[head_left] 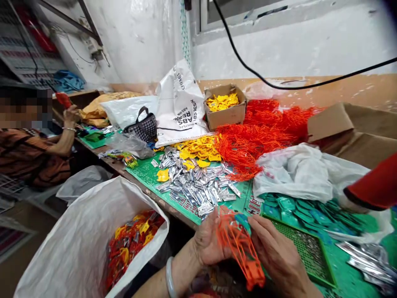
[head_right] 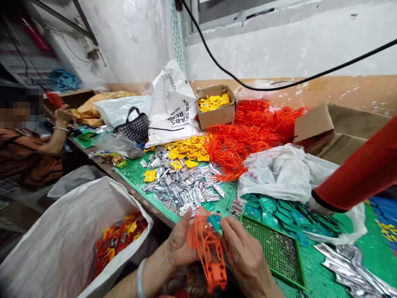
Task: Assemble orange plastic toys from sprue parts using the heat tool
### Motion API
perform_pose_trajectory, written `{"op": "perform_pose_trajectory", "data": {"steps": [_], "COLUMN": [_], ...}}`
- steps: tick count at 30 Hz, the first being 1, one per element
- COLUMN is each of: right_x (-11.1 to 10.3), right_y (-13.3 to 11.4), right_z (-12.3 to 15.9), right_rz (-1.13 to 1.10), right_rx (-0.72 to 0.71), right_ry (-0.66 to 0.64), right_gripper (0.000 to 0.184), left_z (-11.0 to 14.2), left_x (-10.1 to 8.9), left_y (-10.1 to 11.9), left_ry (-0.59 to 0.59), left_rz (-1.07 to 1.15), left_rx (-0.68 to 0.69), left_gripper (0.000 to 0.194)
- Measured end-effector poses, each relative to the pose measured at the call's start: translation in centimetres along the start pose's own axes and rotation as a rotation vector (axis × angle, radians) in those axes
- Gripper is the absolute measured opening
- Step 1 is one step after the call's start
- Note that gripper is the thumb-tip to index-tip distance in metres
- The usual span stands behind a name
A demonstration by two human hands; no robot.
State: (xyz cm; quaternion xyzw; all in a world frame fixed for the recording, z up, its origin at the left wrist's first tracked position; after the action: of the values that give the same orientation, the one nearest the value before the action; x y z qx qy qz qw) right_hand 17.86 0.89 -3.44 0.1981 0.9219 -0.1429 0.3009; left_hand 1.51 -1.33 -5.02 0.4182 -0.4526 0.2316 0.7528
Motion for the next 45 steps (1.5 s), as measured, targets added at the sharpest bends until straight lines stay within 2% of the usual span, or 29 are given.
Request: {"op": "perform_pose_trajectory", "data": {"steps": [2, 5, 8, 10, 12, 15, 18, 22, 26, 29, 31, 35, 38, 41, 45], "right_x": [0.0, -0.3, -1.1, -2.0, -2.8, -3.2, -2.9, -2.6, -2.5, -2.1, -1.8, -1.5, -1.8, -2.1, -2.6], "right_y": [-0.8, -1.6, -1.3, -0.7, -0.3, -0.4, -0.8, -0.9, -1.1, -1.3, -1.3, -1.2, -1.5, -2.0, -2.5], "right_z": [0.3, 0.6, 0.5, 0.2, 0.2, 0.7, 1.7, 2.0, 1.3, 1.0, 1.0, 1.3, 1.5, 1.8, 1.8], "right_rz": [-0.067, -0.037, 0.037, 0.078, 0.08, 0.034, 0.019, 0.018, -0.079, -0.134, -0.176, -0.252, -0.254, -0.199, -0.087], "right_rx": [-0.036, -0.101, -0.093, -0.067, -0.045, -0.015, 0.021, 0.024, 0.138, 0.255, 0.346, 0.461, 0.487, 0.451, 0.381], "right_ry": [-0.043, -0.045, -0.004, 0.024, 0.022, -0.072, -0.166, -0.173, -0.212, -0.157, -0.11, -0.157, -0.206, -0.178, -0.129], "right_gripper": [0.046, 0.052, 0.057, 0.062, 0.065, 0.056, 0.046, 0.04, 0.033, 0.026, 0.032, 0.041, 0.038, 0.038, 0.043], "left_z": [0.5, 1.2, 1.6, 1.7, 1.5, 0.8, 0.0, -0.7, -0.9, -0.8, -0.7, -0.8, -0.9, -1.0, -1.1], "left_x": [-0.3, -0.4, 0.1, 0.5, 0.7, 0.8, 0.9, 1.1, 1.4, 1.6, 1.7, 1.7, 1.8, 2.0, 2.4], "left_y": [-0.1, -0.4, -0.5, -0.3, 0.1, 0.4, -0.2, -1.2, -1.4, -1.4, -1.5, -1.9, -2.1, -2.2, -2.3], "left_ry": [0.005, 0.021, 0.01, 0.021, 0.094, 0.236, 0.329, 0.436, 0.49, 0.496, 0.473, 0.414, 0.407, 0.406, 0.419], "left_rz": [-0.005, -0.064, -0.107, -0.104, -0.123, -0.194, -0.231, -0.257, -0.333, -0.426, -0.48, -0.507, -0.454, -0.362, -0.304], "left_rx": [-0.113, -0.176, -0.116, -0.055, 0.029, 0.1, 0.125, 0.19, 0.241, 0.299, 0.309, 0.274, 0.259, 0.239, 0.24], "left_gripper": [0.06, 0.045, 0.027, 0.03, 0.031, 0.033, 0.04, 0.043, 0.046, 0.048, 0.052, 0.052, 0.039, 0.031, 0.029]}}
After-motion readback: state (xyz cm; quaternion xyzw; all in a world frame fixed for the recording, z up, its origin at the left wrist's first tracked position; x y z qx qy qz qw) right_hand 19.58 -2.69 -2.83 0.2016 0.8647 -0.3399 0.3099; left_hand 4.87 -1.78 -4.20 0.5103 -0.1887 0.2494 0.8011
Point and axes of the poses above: each hand's wrist, its own z-axis away from the middle knuckle, its own x-axis out of the palm, y = z × x, the point moved 2 cm from there along -z, towards the middle knuckle, and after that the axes turned 6 degrees about -z, right-handed, at the moved point
